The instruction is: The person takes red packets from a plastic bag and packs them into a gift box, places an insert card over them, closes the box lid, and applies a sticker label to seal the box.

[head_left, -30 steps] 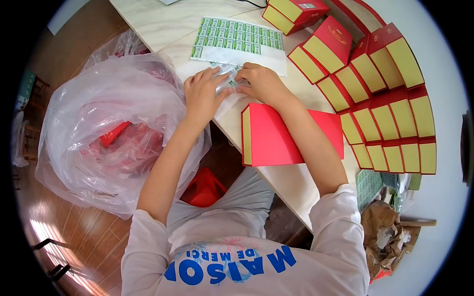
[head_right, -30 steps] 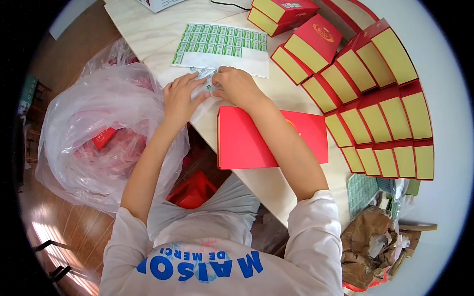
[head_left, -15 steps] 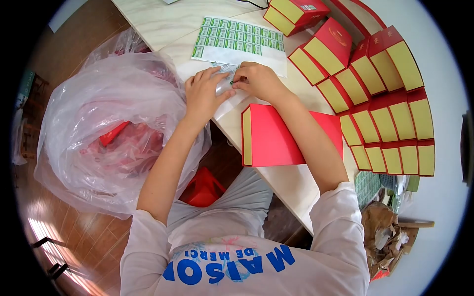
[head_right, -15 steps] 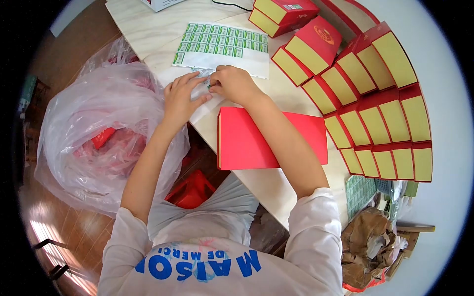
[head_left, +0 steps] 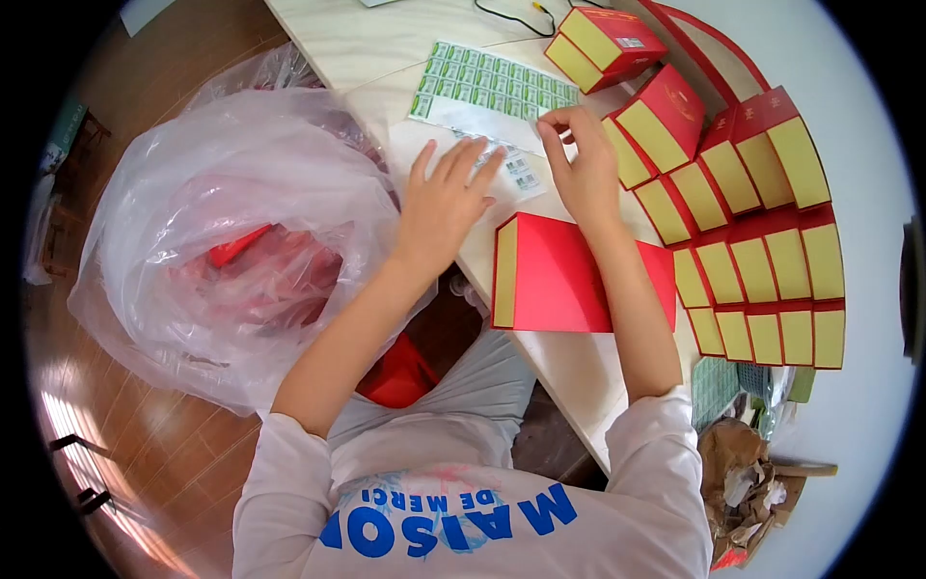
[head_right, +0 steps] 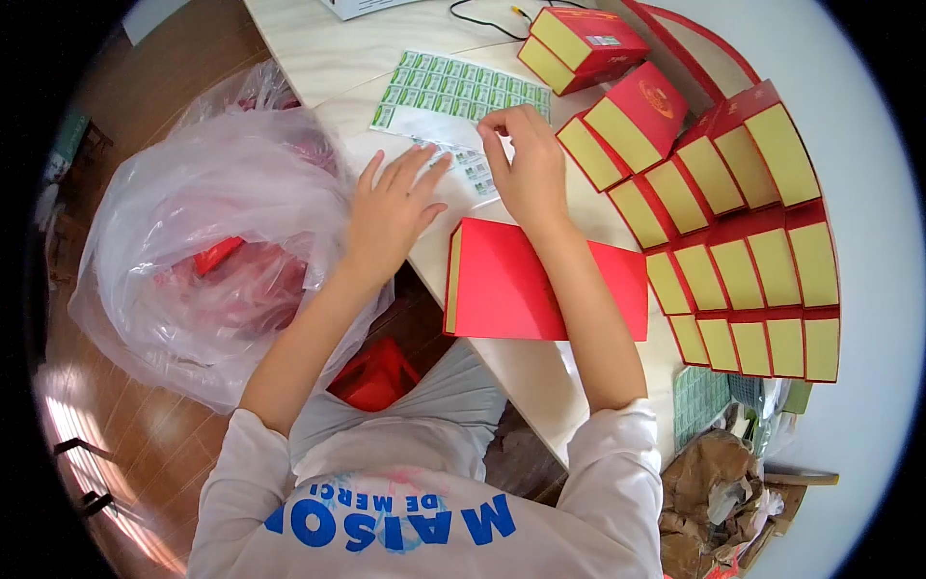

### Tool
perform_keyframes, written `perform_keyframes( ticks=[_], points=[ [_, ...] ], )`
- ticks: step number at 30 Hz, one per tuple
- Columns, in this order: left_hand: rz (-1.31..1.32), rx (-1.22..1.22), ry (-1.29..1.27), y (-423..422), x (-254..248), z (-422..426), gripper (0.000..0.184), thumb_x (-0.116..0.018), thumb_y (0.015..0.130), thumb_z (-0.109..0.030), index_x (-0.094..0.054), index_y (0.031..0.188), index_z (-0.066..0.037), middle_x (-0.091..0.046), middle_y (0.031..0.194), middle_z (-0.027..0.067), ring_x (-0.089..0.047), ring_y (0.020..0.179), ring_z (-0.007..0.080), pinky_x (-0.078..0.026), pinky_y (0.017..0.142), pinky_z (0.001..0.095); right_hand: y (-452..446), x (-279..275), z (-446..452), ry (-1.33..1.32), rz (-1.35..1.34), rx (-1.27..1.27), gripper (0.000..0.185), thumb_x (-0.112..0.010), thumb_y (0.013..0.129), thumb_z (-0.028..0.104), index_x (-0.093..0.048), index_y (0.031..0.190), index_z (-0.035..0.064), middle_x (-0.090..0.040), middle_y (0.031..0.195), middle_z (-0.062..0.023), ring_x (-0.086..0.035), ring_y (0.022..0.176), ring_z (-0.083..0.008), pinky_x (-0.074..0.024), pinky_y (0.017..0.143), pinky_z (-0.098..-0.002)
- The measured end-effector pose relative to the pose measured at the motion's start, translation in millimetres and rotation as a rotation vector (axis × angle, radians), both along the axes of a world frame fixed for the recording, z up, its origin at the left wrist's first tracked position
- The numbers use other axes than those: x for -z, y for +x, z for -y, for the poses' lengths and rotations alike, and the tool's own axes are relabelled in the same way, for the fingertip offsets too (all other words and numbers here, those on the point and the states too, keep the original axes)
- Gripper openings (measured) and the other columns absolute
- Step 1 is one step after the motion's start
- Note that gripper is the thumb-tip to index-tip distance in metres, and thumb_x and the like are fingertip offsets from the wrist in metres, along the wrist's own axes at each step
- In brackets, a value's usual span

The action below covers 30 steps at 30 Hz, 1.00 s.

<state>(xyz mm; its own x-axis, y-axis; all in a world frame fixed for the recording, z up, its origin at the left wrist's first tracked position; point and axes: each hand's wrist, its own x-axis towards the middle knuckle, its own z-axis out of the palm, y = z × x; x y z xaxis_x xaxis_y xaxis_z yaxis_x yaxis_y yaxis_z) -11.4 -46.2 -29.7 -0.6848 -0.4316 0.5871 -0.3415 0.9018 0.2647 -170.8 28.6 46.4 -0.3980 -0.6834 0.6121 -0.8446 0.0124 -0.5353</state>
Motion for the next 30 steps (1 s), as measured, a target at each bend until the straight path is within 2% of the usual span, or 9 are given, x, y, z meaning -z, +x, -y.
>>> perform_keyframes(
  ticks=[2,8,11,16,19,20,22,25,30],
  points=[
    [-0.037,0.049,-0.065,9,-8,-9,0.059,-0.071,0.075,-0.017,-0.052,0.132,-0.017,-0.05,0.136,0.002,-0.047,0.125,0.0199,-0.03,0.107,0.0465,20,-15,-18,-0.044,-0.487,-0.122,0.009,-0.065,0.078,0.004,-0.061,0.086,0.002,-0.062,0.085,-0.0102,-0.061,0.076,-0.0261,-0.0479,0.065,-0.0361],
    [-0.111,0.115,-0.082,43,-32,-34,0.047,-0.064,0.08,-0.016,-0.058,0.127,-0.018,-0.055,0.13,0.0007,-0.05,0.121,0.0207,-0.03,0.106,0.0463,59,-15,-75,-0.014,-0.772,-0.189,0.023,-0.066,0.066,0.01,-0.066,0.089,0.0077,-0.06,0.09,-0.0078,-0.059,0.08,-0.0229,-0.0474,0.066,-0.0352],
    [-0.101,0.166,-0.098,53,-36,-45,0.046,-0.059,0.083,-0.013,-0.058,0.128,-0.02,-0.056,0.129,0.0003,-0.051,0.119,0.0206,-0.03,0.105,0.0473,64,-4,-87,-0.005,-0.772,-0.197,0.023,-0.064,0.066,0.013,-0.066,0.089,0.0085,-0.06,0.092,-0.0077,-0.058,0.08,-0.0234,-0.047,0.066,-0.0348],
    [-0.127,0.176,-0.074,52,-33,-49,0.047,-0.057,0.081,-0.011,-0.058,0.128,-0.021,-0.057,0.126,0.0008,-0.051,0.117,0.0216,-0.031,0.104,0.0481,68,-8,-99,0.081,-0.599,-0.19,0.033,-0.079,0.067,0.015,-0.064,0.096,0.0086,-0.058,0.101,-0.0088,-0.057,0.087,-0.0261,-0.0466,0.07,-0.0373],
    [-0.134,0.193,-0.082,52,-37,-50,0.049,-0.058,0.08,-0.011,-0.058,0.128,-0.021,-0.057,0.125,0.001,-0.052,0.115,0.0222,-0.032,0.104,0.0481,67,-5,-104,-0.001,-0.361,-0.118,0.027,-0.077,0.071,0.008,-0.063,0.094,0.0064,-0.06,0.101,-0.0101,-0.058,0.085,-0.0248,-0.0473,0.071,-0.0347],
    [-0.136,0.217,-0.065,52,-38,-52,0.051,-0.059,0.079,-0.01,-0.057,0.129,-0.021,-0.057,0.124,0.0011,-0.052,0.115,0.0227,-0.033,0.104,0.0481,68,-5,-103,-0.003,-0.36,-0.118,0.027,-0.077,0.071,0.008,-0.063,0.094,0.0064,-0.06,0.101,-0.0101,-0.058,0.085,-0.0248,-0.0473,0.071,-0.0347],
    [-0.147,0.246,-0.05,51,-38,-55,0.052,-0.06,0.078,-0.009,-0.057,0.129,-0.02,-0.057,0.125,0.0016,-0.053,0.114,0.0231,-0.033,0.103,0.0483,73,-7,-100,-0.088,0.205,-0.091,0.021,-0.074,0.076,0.002,-0.063,0.093,0.004,-0.061,0.101,-0.0106,-0.059,0.083,-0.0207,-0.0477,0.071,-0.0303],
    [-0.161,0.275,-0.013,47,-38,-60,0.053,-0.061,0.078,-0.008,-0.057,0.13,-0.02,-0.056,0.126,0.0028,-0.053,0.114,0.0241,-0.034,0.103,0.0488,67,-3,-109,0.055,0.363,-0.152,0.019,-0.071,0.079,0.0,-0.062,0.095,0.0029,-0.063,0.101,-0.0107,-0.058,0.082,-0.0162,-0.0478,0.071,-0.0276],
    [-0.162,0.298,0.065,41,-40,-62,0.052,-0.062,0.079,-0.006,-0.057,0.129,-0.018,-0.055,0.126,0.0047,-0.053,0.114,0.0256,-0.035,0.103,0.0496,59,0,-112,0.033,0.338,-0.22,0.02,-0.07,0.081,0.0,-0.061,0.099,0.0018,-0.06,0.102,-0.0099,-0.057,0.084,-0.0148,-0.0472,0.074,-0.0266]
  ],
)
